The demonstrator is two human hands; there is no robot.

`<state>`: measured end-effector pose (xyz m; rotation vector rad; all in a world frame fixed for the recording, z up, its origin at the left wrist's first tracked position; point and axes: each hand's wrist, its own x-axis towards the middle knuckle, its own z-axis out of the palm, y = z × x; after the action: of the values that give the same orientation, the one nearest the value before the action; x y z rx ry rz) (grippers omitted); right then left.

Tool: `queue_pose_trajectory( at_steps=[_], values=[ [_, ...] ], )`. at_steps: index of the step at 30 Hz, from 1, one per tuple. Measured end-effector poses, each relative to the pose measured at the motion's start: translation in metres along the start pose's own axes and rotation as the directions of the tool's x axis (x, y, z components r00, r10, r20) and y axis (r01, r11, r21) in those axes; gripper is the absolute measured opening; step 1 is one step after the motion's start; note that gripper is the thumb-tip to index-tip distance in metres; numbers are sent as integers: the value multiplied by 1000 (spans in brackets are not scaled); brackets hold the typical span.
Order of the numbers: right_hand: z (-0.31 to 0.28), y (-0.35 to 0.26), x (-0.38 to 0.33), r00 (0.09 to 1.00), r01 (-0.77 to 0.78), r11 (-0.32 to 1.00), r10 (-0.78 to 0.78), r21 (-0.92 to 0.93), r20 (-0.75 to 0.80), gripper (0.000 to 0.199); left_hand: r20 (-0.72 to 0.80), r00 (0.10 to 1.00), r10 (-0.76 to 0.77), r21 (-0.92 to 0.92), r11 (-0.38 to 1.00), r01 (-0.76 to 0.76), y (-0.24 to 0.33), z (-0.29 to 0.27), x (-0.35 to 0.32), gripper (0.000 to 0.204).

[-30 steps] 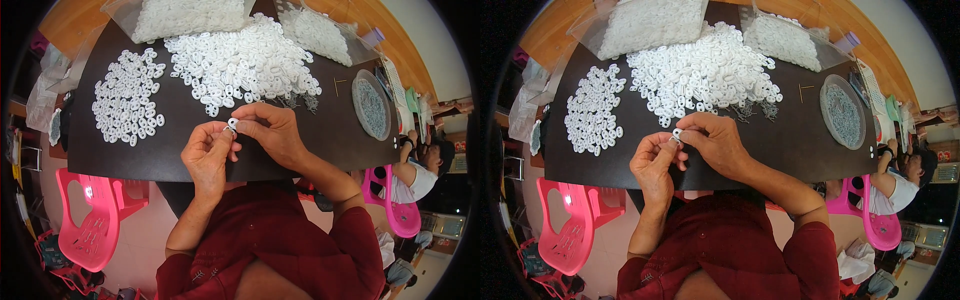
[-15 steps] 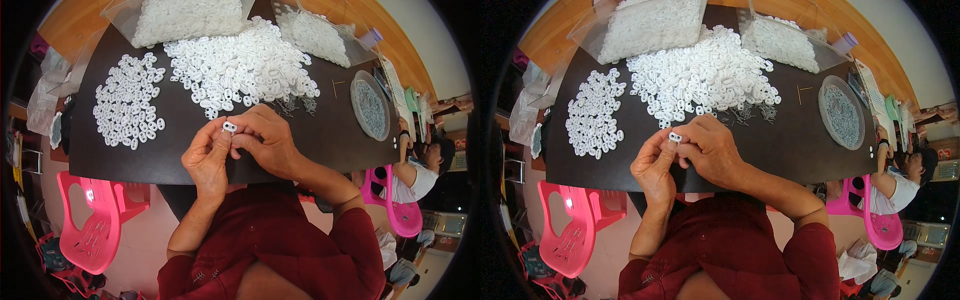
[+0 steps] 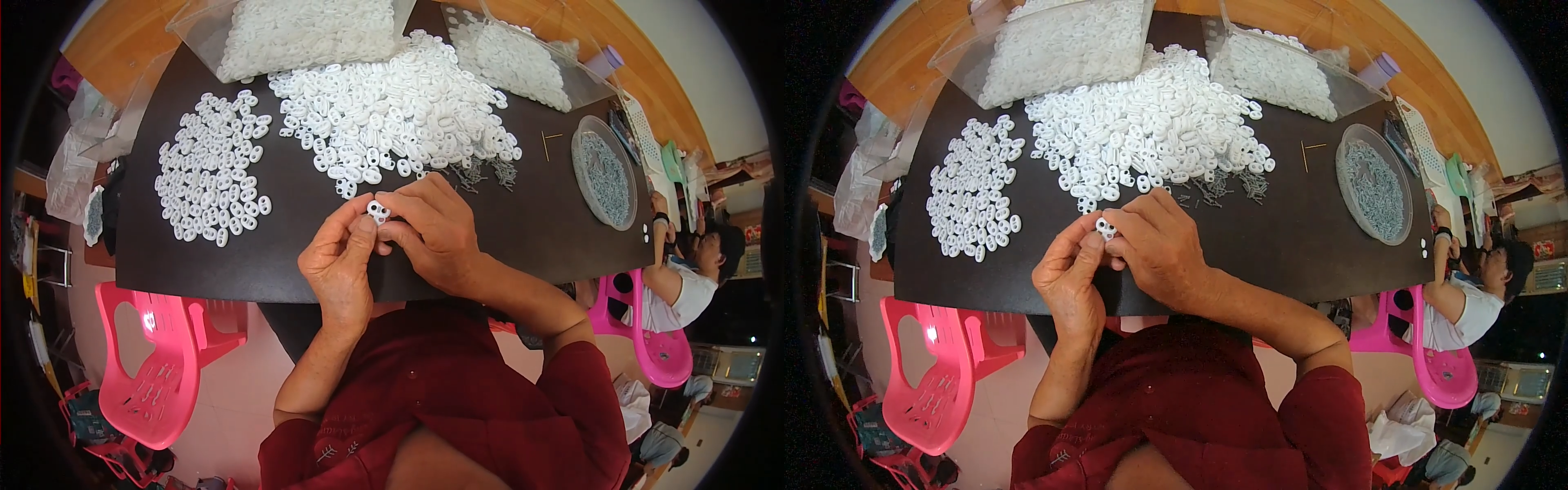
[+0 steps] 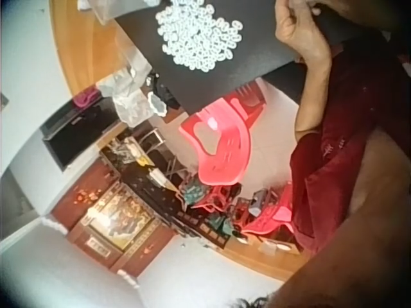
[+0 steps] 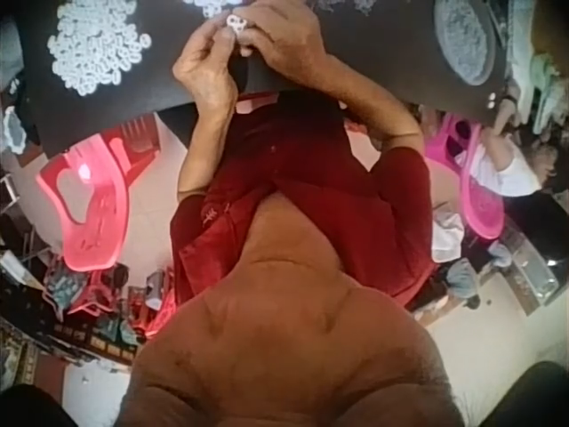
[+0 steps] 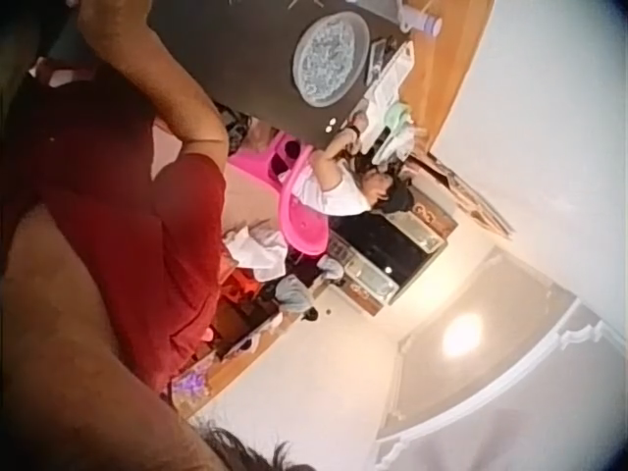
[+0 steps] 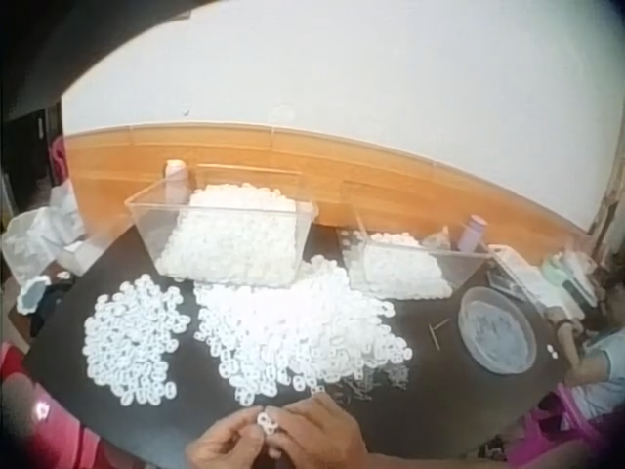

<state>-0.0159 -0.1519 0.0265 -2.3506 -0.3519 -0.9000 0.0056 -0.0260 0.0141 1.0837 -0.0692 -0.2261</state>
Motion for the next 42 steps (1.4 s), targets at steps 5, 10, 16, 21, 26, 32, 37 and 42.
queue_pose_trajectory(
  at_steps=[5, 10, 16, 21, 26, 32, 37, 42],
  values=[
    [1, 2, -1, 1000, 5, 1000, -5, 5, 5, 31, 47, 999, 11, 63, 998, -14, -2, -6, 2, 21],
    [1, 2, 0, 1000, 9, 1000, -9, 17, 8, 31, 83, 996, 12, 36, 999, -15, -3, -9, 4, 22],
    [2, 1, 0, 1000, 5, 1000, -6, 30, 7, 31, 86, 996, 13, 45, 999, -17, -2, -9, 4, 22],
    [4, 3, -3, 999, 12, 1000, -13, 4, 31, 31, 83, 996, 14, 7, 1000, -15, -2, -9, 5, 20],
    [6, 5, -3, 997, 78, 997, -78, -20, 2, 29, 93, 994, 52, 20, 998, -54, -4, -8, 5, 21],
    [5, 0, -2, 998, 58, 998, -58, 2, 13, 33, 52, 998, 34, -56, 998, -31, -2, -8, 5, 20],
    [7, -1, -3, 999, 48, 999, -48, -4, -10, 36, -13, 999, -46, -114, 992, 44, 5, -2, 4, 19],
    [5, 0, -2, 995, 93, 996, -93, -3, -40, 36, 17, 998, 63, -55, 997, -62, -2, -6, 4, 17]
  ],
)
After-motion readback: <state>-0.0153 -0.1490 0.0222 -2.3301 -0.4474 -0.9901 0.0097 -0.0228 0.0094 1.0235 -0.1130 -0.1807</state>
